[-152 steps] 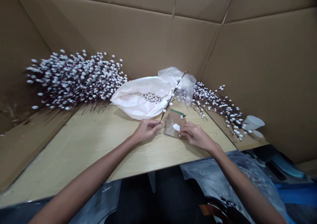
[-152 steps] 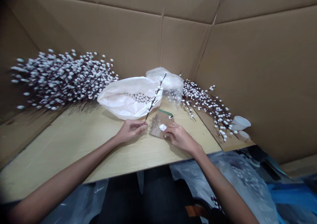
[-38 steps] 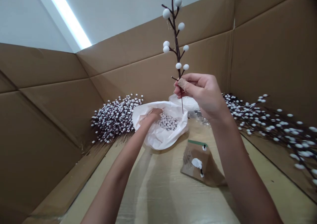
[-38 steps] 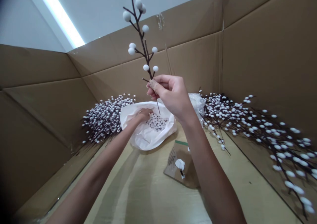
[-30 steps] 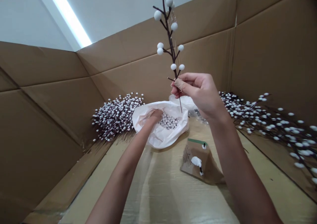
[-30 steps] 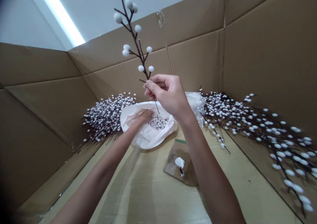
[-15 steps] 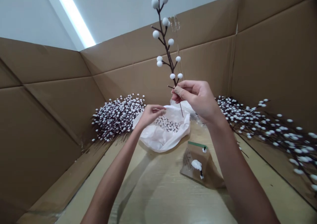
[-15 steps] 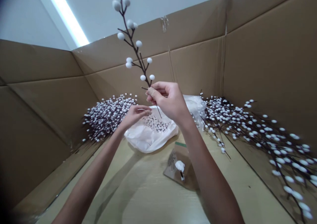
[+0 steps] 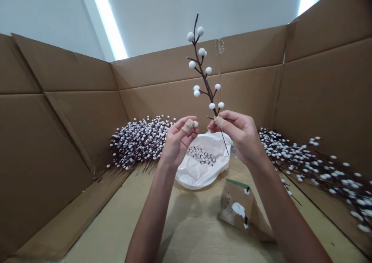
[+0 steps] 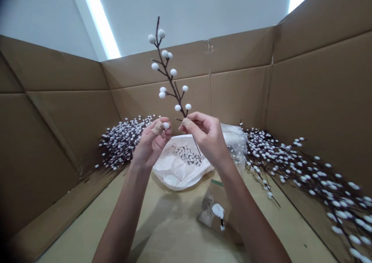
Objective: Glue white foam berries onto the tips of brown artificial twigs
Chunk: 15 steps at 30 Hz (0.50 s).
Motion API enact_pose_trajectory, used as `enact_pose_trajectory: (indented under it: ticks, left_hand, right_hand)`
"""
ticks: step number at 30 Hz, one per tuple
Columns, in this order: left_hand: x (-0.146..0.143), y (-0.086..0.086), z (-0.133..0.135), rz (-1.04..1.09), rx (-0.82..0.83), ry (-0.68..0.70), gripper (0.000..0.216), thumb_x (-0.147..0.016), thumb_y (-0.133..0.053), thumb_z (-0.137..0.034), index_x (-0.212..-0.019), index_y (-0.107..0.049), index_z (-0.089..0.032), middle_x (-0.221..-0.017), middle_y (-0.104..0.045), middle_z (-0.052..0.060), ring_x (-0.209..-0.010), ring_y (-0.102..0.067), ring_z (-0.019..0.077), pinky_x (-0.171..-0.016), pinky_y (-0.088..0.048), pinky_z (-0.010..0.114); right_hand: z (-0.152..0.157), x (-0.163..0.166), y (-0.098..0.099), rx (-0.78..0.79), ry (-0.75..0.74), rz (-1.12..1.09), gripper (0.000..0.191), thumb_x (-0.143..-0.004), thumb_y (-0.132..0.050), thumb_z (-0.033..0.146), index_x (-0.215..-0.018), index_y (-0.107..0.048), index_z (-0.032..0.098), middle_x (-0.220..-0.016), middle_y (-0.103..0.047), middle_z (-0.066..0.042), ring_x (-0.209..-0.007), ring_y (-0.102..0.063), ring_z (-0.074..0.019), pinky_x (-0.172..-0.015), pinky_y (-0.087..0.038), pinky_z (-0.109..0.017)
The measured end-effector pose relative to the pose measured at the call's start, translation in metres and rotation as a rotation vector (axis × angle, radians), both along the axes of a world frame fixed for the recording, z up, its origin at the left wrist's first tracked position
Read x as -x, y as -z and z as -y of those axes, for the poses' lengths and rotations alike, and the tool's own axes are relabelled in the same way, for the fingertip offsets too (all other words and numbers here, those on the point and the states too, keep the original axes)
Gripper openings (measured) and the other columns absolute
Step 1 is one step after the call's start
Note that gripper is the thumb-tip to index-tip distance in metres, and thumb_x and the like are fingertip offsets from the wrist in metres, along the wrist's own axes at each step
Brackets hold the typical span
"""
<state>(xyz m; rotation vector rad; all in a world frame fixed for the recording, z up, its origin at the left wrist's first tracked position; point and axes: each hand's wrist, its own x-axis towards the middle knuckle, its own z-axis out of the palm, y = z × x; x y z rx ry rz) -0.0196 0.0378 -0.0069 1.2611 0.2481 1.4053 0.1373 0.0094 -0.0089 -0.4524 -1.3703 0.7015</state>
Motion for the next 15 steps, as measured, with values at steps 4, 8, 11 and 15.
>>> enact_pose_trajectory:
  ticks: [4,8,11,15]
  left_hand:
    - [0.002,0.0,0.002,0.053,0.053,0.058,0.016,-0.065,-0.079,-0.015,-0.079,-0.072,-0.011,-0.074,-0.068,0.002,-0.064,-0.062,0.0052,-0.063,-0.051,0.011]
    - [0.003,0.002,0.002,0.043,0.087,0.082,0.013,-0.07,-0.075,-0.013,-0.082,-0.073,-0.01,-0.079,-0.071,0.004,-0.07,-0.064,0.0067,-0.068,-0.051,0.013]
    - [0.004,0.004,0.002,0.035,0.094,0.101,0.013,-0.071,-0.074,-0.015,-0.084,-0.073,-0.012,-0.081,-0.072,0.005,-0.072,-0.065,0.0081,-0.069,-0.052,0.015]
    - [0.005,0.004,0.003,0.027,0.083,0.099,0.019,-0.07,-0.076,-0.016,-0.089,-0.072,-0.014,-0.084,-0.073,0.004,-0.078,-0.068,0.0107,-0.076,-0.053,0.019]
  right_hand:
    - [0.001,0.008,0.004,-0.02,0.021,0.014,0.011,-0.083,-0.061,0.022,-0.075,-0.065,0.015,-0.077,-0.066,-0.002,-0.074,-0.063,-0.014,-0.072,-0.053,-0.028]
    - [0.005,0.014,0.006,-0.056,0.001,-0.003,0.009,-0.085,-0.059,0.021,-0.08,-0.066,0.016,-0.083,-0.066,-0.003,-0.08,-0.066,-0.0164,-0.079,-0.055,-0.034]
    - [0.01,0.018,0.004,-0.079,0.059,0.034,0.007,-0.085,-0.06,0.018,-0.081,-0.066,0.016,-0.083,-0.068,-0.004,-0.077,-0.066,-0.0158,-0.075,-0.055,-0.031]
    - [0.017,0.02,0.002,-0.108,0.153,0.091,0.007,-0.084,-0.061,0.016,-0.083,-0.067,0.015,-0.085,-0.07,-0.005,-0.078,-0.067,-0.0154,-0.071,-0.055,-0.027]
